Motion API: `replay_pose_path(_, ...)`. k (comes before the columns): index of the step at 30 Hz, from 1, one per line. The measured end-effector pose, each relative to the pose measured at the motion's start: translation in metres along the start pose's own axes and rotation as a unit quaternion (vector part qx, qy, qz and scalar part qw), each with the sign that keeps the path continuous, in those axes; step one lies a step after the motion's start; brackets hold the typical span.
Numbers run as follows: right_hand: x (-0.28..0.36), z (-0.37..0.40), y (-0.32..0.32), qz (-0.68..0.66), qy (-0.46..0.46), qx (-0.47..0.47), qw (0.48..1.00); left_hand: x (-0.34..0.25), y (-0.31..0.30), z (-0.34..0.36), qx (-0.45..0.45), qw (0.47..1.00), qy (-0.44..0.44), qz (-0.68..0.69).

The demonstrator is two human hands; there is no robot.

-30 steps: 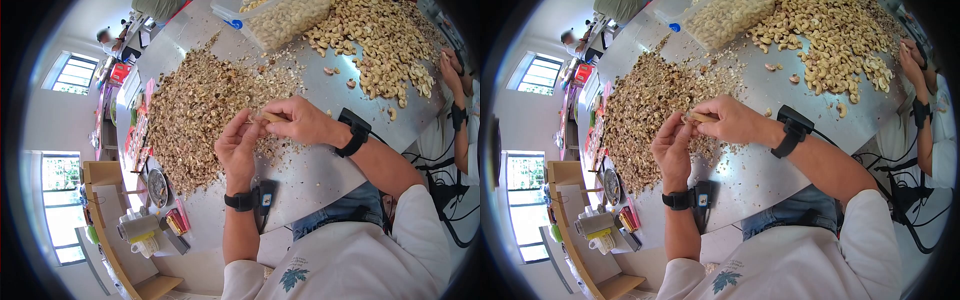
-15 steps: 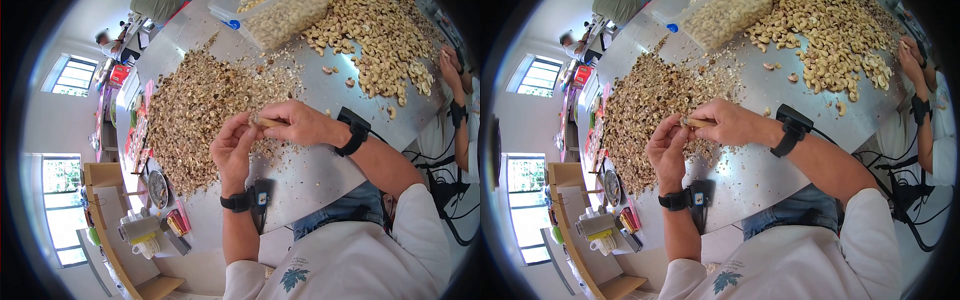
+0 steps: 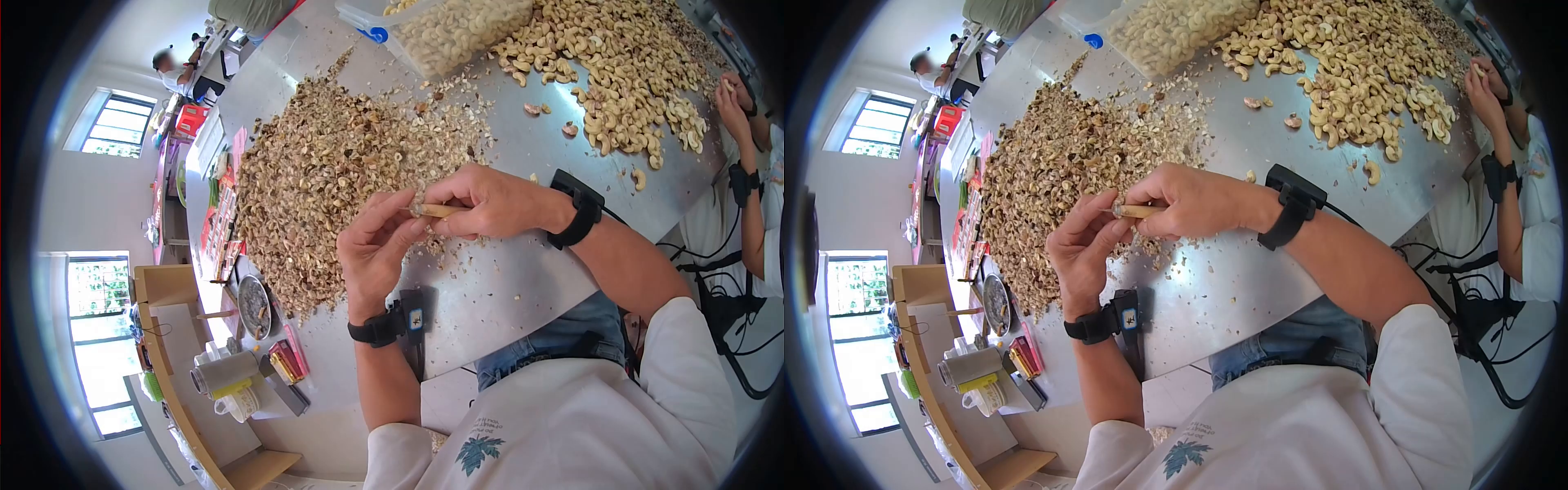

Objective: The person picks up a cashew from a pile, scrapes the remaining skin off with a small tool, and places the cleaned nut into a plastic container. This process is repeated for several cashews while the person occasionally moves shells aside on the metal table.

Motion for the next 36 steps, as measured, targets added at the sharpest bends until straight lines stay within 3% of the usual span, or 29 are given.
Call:
replay_pose_path(4,-0.005,-0.001,0.0,-0.016,-0.005,0.013,1.0,-0.004,0.002,0.001,-0.003,1.0,-0.015,0.002)
replay_pose_path(10,0.003,-0.002,-0.009,-0.113,-0.013,-0.139,0.984,0.001,0.002,-0.001,-0.028,0.999,-0.002,0.02)
replay_pose_path(16,-0.007,-0.003,-0.011,-0.09,-0.008,-0.151,0.984,0.0,0.017,0.0,-0.051,0.998,-0.031,-0.005)
replay_pose_path(19,-0.012,-0.003,-0.011,-0.065,-0.004,-0.132,0.989,0.001,0.016,0.0,-0.059,0.997,-0.048,-0.003)
replay_pose_path(22,0.0,-0.005,-0.017,0.134,-0.054,-0.121,0.982,0.002,0.007,0.0,-0.067,0.997,-0.028,0.012)
replay_pose_path(25,0.008,-0.005,-0.017,0.118,-0.145,-0.114,0.976,0.004,-0.003,-0.001,-0.071,0.997,-0.003,0.041)
replay_pose_path(28,0.009,-0.001,-0.016,0.17,-0.139,-0.039,0.975,0.002,-0.004,0.0,-0.062,0.996,0.003,0.065)
replay_pose_path(36,0.002,-0.002,-0.012,0.168,-0.111,0.002,0.979,0.002,-0.001,0.0,-0.052,0.996,0.007,0.078)
Point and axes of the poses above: each hand's wrist, its own z-axis away from the middle knuckle, its own y-axis out of the palm, x = y × z, the point moved 4 cm from there along -z, towards the middle knuckle, and after that the axes turned 5 degrees about -y, right-handed, at the moved point
